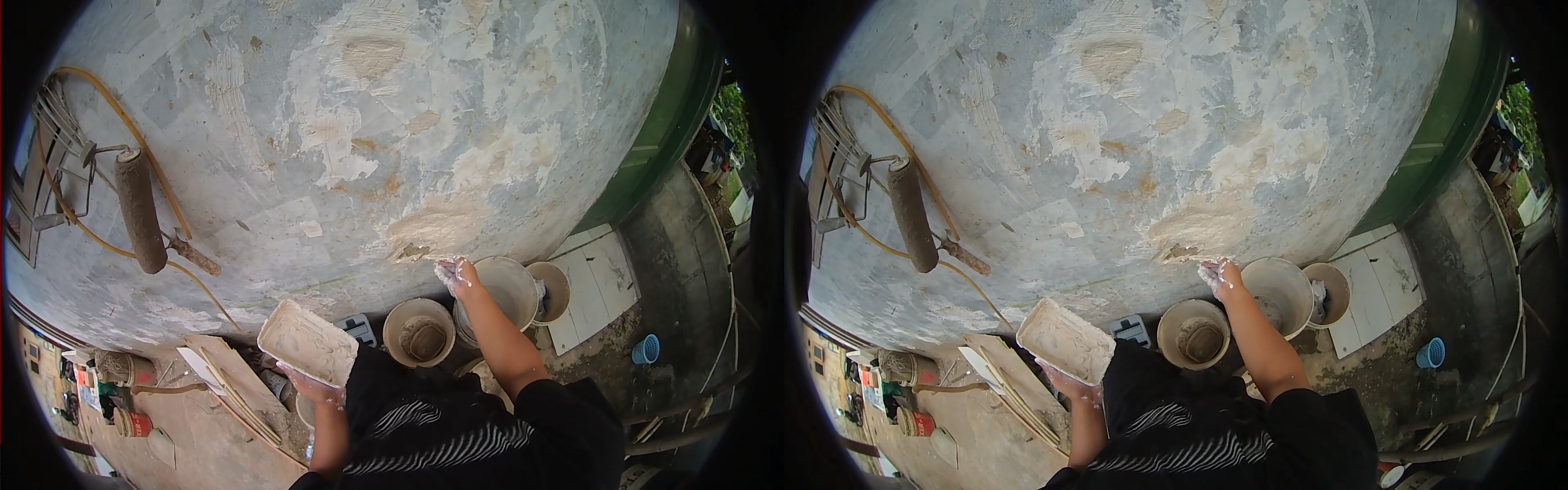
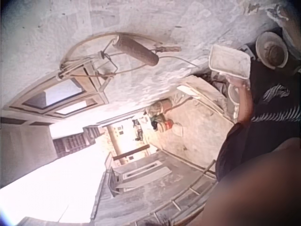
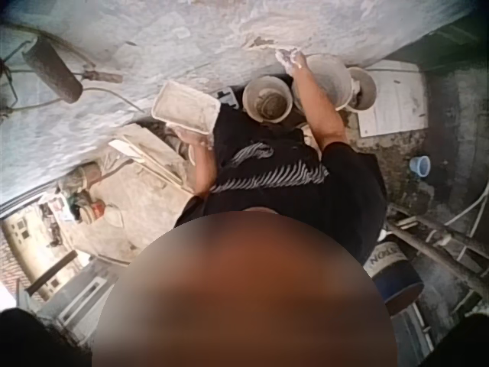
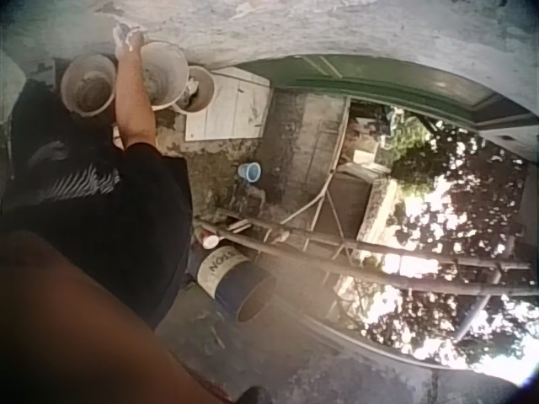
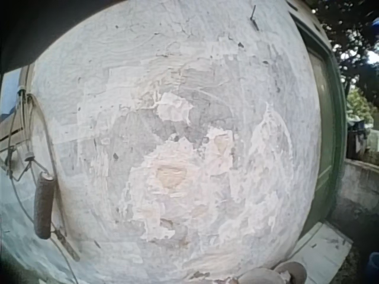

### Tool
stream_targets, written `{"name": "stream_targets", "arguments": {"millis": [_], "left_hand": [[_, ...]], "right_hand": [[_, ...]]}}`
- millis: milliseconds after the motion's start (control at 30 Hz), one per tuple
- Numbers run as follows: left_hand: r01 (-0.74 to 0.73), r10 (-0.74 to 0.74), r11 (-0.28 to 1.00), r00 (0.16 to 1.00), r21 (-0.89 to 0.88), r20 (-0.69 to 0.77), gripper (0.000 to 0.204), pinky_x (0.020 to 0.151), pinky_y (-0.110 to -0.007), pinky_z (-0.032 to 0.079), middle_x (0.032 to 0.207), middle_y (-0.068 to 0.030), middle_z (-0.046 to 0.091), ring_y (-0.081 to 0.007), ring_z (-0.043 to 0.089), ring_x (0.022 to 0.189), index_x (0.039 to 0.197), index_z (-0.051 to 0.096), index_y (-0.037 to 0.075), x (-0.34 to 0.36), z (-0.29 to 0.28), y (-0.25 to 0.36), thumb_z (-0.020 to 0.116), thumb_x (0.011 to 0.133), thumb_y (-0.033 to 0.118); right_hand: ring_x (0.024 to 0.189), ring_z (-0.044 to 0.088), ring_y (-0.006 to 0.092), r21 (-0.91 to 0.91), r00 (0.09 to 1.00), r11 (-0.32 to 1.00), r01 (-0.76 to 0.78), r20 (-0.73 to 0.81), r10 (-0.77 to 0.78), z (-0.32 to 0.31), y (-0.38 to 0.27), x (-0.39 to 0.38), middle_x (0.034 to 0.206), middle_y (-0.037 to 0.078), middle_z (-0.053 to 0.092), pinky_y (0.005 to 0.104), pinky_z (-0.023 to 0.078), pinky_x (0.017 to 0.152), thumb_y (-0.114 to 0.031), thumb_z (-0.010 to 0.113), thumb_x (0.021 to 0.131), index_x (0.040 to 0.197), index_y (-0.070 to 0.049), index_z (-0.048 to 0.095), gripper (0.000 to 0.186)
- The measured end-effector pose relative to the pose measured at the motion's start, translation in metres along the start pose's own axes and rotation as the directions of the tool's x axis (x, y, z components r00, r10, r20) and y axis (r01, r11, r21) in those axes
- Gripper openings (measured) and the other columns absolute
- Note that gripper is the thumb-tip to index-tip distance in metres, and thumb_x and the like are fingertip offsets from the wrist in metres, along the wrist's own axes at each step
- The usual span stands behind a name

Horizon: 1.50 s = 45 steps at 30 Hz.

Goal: Apply wall putty or filler to damaged areas of an exterior wall using a putty knife.

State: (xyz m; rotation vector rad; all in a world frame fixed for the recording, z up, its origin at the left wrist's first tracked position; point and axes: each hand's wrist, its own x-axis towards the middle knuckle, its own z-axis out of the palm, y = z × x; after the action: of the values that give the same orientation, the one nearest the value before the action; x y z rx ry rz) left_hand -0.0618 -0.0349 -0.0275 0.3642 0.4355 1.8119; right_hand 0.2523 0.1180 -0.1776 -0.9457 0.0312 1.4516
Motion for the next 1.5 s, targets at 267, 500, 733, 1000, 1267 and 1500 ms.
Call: {"name": "stream_targets", "arguments": {"millis": [267, 500, 733, 1000, 1267, 1500], "left_hand": [[-0.051, 0.057, 0.991, 0.997, 0.124, -0.045, 0.060, 0.093, -0.048, 0.036, 0.135, -0.0095, 0.029, -0.0337, 0.037, 0.117, 0.134, 0.023, 0.015, 0.000, -0.020, 0.002, 0.021, 0.088, 0.053], [-0.093, 0.090, 0.981, 0.996, 0.171, 0.027, 0.060, 0.096, -0.049, 0.032, 0.137, -0.0091, 0.026, -0.0339, 0.034, 0.120, 0.134, 0.023, 0.016, 0.004, -0.053, 0.005, 0.021, 0.087, 0.054], [-0.086, 0.087, 0.986, 0.996, 0.143, 0.002, 0.060, 0.097, -0.049, 0.031, 0.137, -0.0093, 0.026, -0.0339, 0.034, 0.120, 0.134, 0.022, 0.015, 0.000, -0.032, 0.005, 0.020, 0.088, 0.053], [-0.050, 0.056, 0.992, 0.997, 0.112, -0.053, 0.060, 0.096, -0.048, 0.032, 0.136, -0.0091, 0.028, -0.0336, 0.036, 0.119, 0.134, 0.023, 0.015, -0.004, -0.011, -0.001, 0.021, 0.088, 0.053], [-0.037, 0.039, 0.999, 0.998, 0.033, -0.056, 0.061, 0.095, -0.048, 0.033, 0.135, -0.0098, 0.028, -0.0339, 0.036, 0.118, 0.134, 0.022, 0.014, -0.003, -0.014, 0.000, 0.022, 0.088, 0.053], [-0.004, 0.003, 0.999, 0.999, 0.032, 0.049, 0.061, 0.095, -0.048, 0.033, 0.135, -0.0095, 0.029, -0.0337, 0.037, 0.118, 0.134, 0.022, 0.014, -0.001, -0.019, -0.008, 0.022, 0.087, 0.053]], "right_hand": [[0.087, 0.053, 0.0319, 0.034, 0.983, 0.992, 0.125, 0.130, -0.128, 0.071, -0.022, -0.014, 0.092, 0.021, 0.054, 0.0461, 0.045, 0.083, -0.015, 0.036, 0.087, 0.097, 0.002, 0.043, 0.021], [0.085, 0.052, 0.0309, 0.078, 0.988, 0.995, 0.065, 0.135, -0.075, 0.060, -0.013, -0.035, 0.096, 0.021, 0.051, 0.0482, 0.044, 0.083, -0.017, 0.033, 0.089, 0.095, 0.001, 0.042, 0.021], [0.089, 0.052, 0.0327, 0.146, 1.000, 0.989, 0.002, 0.022, -0.005, 0.066, -0.009, 0.002, 0.099, 0.024, 0.051, 0.0449, 0.046, 0.083, -0.017, 0.032, 0.090, 0.100, 0.004, 0.045, 0.027], [0.084, 0.054, 0.0318, 0.390, 0.997, 0.921, -0.021, 0.072, -0.008, 0.074, -0.043, 0.035, 0.095, 0.024, 0.053, 0.0407, 0.049, 0.078, -0.017, 0.033, 0.089, 0.095, 0.010, 0.048, 0.031], [0.083, 0.053, 0.0296, 0.405, 0.989, 0.911, 0.073, 0.088, -0.118, 0.060, -0.043, -0.028, 0.094, 0.022, 0.049, 0.0400, 0.049, 0.077, -0.019, 0.034, 0.089, 0.098, 0.009, 0.041, 0.030], [0.084, 0.054, 0.0302, 0.180, 1.000, 0.984, -0.020, 0.018, 0.017, 0.066, -0.006, -0.027, 0.095, 0.021, 0.052, 0.0416, 0.049, 0.077, -0.018, 0.034, 0.089, 0.096, 0.005, 0.045, 0.027]]}}
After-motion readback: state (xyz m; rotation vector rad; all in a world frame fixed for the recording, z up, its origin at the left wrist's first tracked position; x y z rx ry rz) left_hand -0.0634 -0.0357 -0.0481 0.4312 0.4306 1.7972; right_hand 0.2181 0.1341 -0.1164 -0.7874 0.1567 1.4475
